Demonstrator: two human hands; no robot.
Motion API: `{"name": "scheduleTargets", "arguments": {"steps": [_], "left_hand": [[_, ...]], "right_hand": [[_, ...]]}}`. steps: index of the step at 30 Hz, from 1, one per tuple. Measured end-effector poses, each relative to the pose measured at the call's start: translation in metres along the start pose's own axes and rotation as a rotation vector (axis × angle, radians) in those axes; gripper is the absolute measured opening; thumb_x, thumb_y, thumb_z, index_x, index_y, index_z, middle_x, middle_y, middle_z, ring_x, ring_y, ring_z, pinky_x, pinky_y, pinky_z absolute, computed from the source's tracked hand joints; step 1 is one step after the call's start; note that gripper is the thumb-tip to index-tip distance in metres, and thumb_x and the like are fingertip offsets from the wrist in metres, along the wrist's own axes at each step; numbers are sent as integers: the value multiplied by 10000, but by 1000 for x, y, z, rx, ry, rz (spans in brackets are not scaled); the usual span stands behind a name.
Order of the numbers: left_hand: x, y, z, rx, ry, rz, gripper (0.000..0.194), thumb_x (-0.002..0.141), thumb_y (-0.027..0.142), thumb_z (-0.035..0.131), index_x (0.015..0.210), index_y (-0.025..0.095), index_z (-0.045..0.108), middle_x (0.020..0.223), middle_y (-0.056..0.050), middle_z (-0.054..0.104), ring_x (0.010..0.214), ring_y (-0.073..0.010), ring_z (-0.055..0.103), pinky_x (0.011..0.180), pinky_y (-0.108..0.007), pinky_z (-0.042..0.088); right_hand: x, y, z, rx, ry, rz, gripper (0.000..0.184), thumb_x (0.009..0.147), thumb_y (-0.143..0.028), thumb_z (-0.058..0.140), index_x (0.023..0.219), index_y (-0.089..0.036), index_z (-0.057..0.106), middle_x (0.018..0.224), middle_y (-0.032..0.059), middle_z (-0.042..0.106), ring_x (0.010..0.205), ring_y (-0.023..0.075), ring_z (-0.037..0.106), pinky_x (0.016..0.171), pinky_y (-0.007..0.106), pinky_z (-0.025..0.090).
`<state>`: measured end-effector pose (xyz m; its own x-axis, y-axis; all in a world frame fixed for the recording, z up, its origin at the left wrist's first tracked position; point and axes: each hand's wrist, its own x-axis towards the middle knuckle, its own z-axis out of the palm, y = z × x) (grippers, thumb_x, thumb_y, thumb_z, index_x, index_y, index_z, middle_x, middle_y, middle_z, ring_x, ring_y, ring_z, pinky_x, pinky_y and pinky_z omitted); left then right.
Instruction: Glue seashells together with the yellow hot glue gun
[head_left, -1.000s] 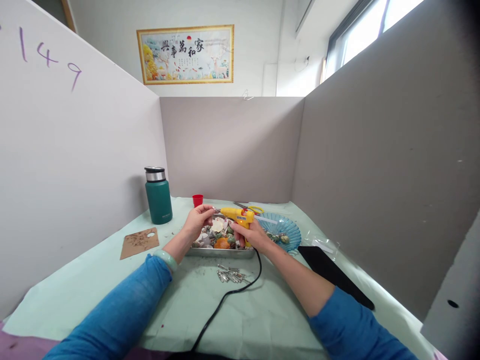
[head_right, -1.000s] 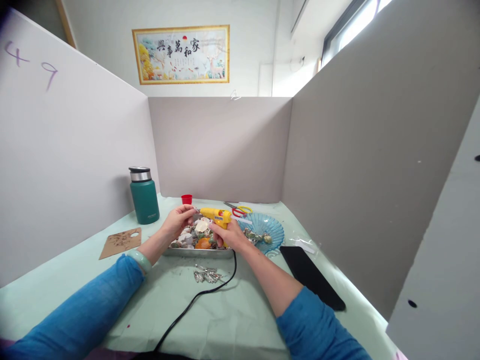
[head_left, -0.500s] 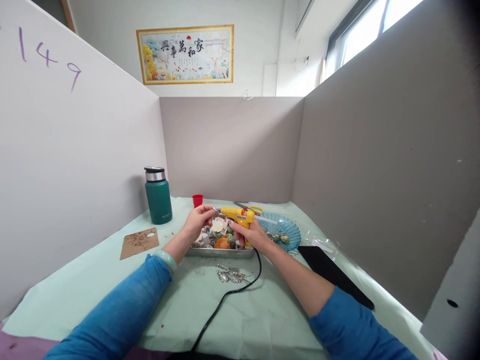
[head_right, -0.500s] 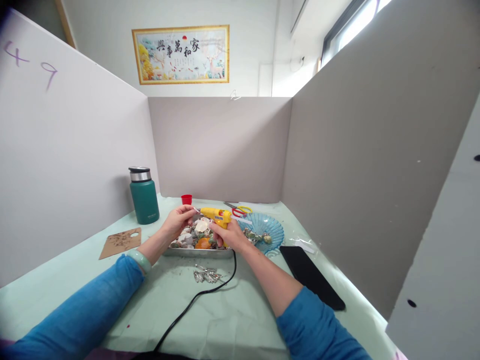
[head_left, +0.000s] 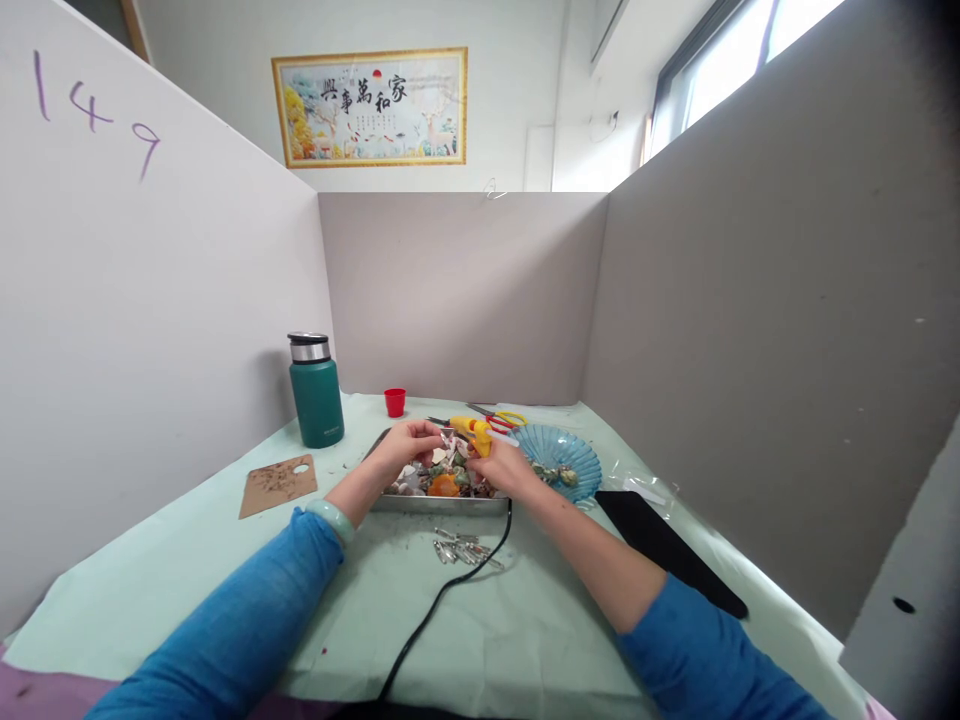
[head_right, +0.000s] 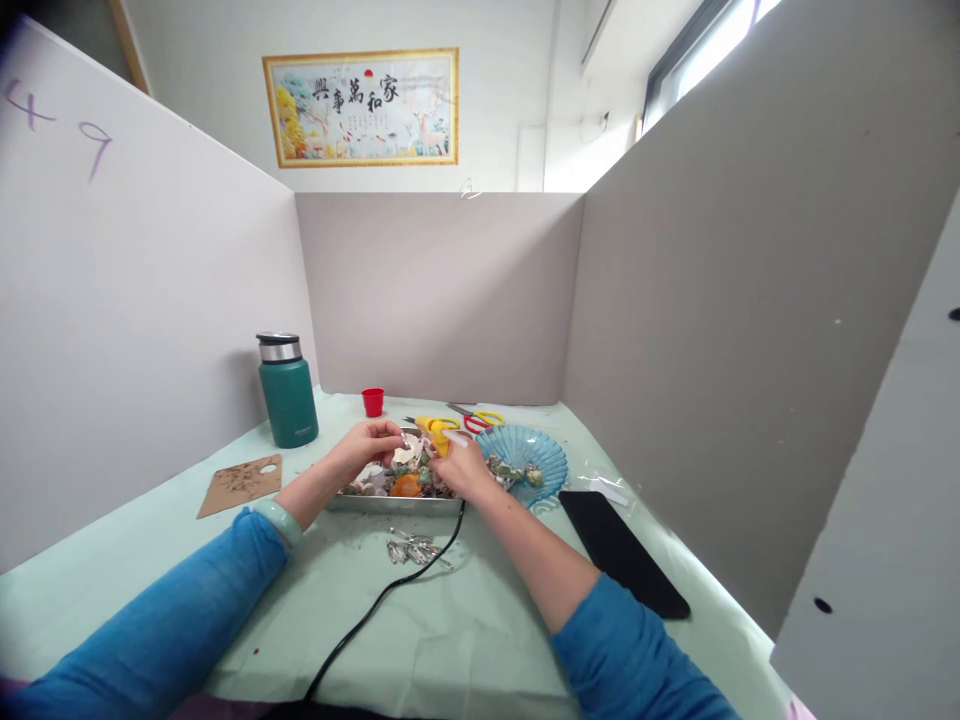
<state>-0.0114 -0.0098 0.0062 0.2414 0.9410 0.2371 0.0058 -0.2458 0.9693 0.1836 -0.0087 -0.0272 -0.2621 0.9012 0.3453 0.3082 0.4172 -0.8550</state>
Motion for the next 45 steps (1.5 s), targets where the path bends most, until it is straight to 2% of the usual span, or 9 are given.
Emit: {"name": "scheduleTargets", "arguments": {"steps": [3, 5, 9, 14, 17, 22, 27, 35, 45], "left_hand": [[-4, 9, -3, -50, -18, 8, 247, 544, 263, 803, 669, 144, 626, 528, -1, 601, 409, -79, 493, 424, -204, 358], [-5, 13, -5, -97, -11, 17, 256, 538, 258, 807, 669, 144, 620, 534, -2, 604, 409, -78, 489, 417, -206, 348], [-4, 13, -7, -155, 5, 27, 272, 531, 252, 810, 677, 139, 611, 584, -16, 632, 411, -73, 487, 413, -207, 342], [-3, 12, -9, -157, 16, 60, 271, 548, 256, 809, 689, 130, 615, 603, -16, 635, 416, -66, 482, 433, -208, 368], [-4, 15, -8, -168, 9, 89, 278, 561, 271, 808, 700, 133, 611, 575, 1, 612, 418, -66, 482, 443, -206, 374], [-3, 11, -2, -62, 19, 135, 284, 607, 311, 790, 732, 138, 602, 547, 19, 586, 431, -77, 500, 456, -206, 381], [-2, 1, 9, 16, -23, 189, 270, 698, 353, 739, 776, 145, 585, 564, 28, 576, 462, -75, 512, 478, -199, 384], [-9, 3, 21, 17, 10, 143, 299, 670, 361, 737, 759, 150, 544, 534, 50, 542, 421, -75, 498, 447, -202, 376], [-11, 1, 26, -151, -44, -46, 269, 616, 273, 756, 716, 147, 540, 522, 39, 549, 409, -70, 499, 431, -194, 376]], "right_hand": [[2, 4, 4, -143, 12, 59, 310, 531, -97, 709, 793, -222, 600, 666, -19, 636, 523, 140, 568, 460, 225, 376], [4, 5, 5, -243, 2, 22, 357, 484, -85, 741, 789, -224, 620, 662, -9, 632, 584, 166, 587, 497, 233, 378], [5, 5, 4, -296, -11, -43, 333, 486, -113, 759, 770, -220, 624, 669, -7, 632, 637, 176, 595, 532, 232, 377], [2, -1, 5, -265, -15, 33, 308, 521, -98, 724, 778, -214, 599, 638, -14, 627, 604, 174, 603, 534, 244, 418], [2, -5, 4, -41, 87, 132, 248, 587, -142, 712, 770, -196, 554, 598, -14, 608, 542, 164, 605, 513, 260, 466], [1, -11, -4, 650, 147, 183, 281, 642, -245, 746, 838, -168, 559, 656, 5, 650, 570, 144, 643, 549, 260, 554], [-3, -15, -6, 898, 147, 197, 362, 578, -219, 812, 861, -154, 596, 674, 3, 668, 560, 130, 646, 557, 254, 582], [-6, -16, -1, 887, 195, 163, 361, 545, -203, 831, 821, -155, 604, 681, 1, 663, 584, 137, 659, 579, 252, 582], [-10, -20, 6, 672, 236, 57, 373, 519, -265, 819, 806, -158, 606, 698, -8, 633, 610, 123, 617, 615, 247, 555]]}}
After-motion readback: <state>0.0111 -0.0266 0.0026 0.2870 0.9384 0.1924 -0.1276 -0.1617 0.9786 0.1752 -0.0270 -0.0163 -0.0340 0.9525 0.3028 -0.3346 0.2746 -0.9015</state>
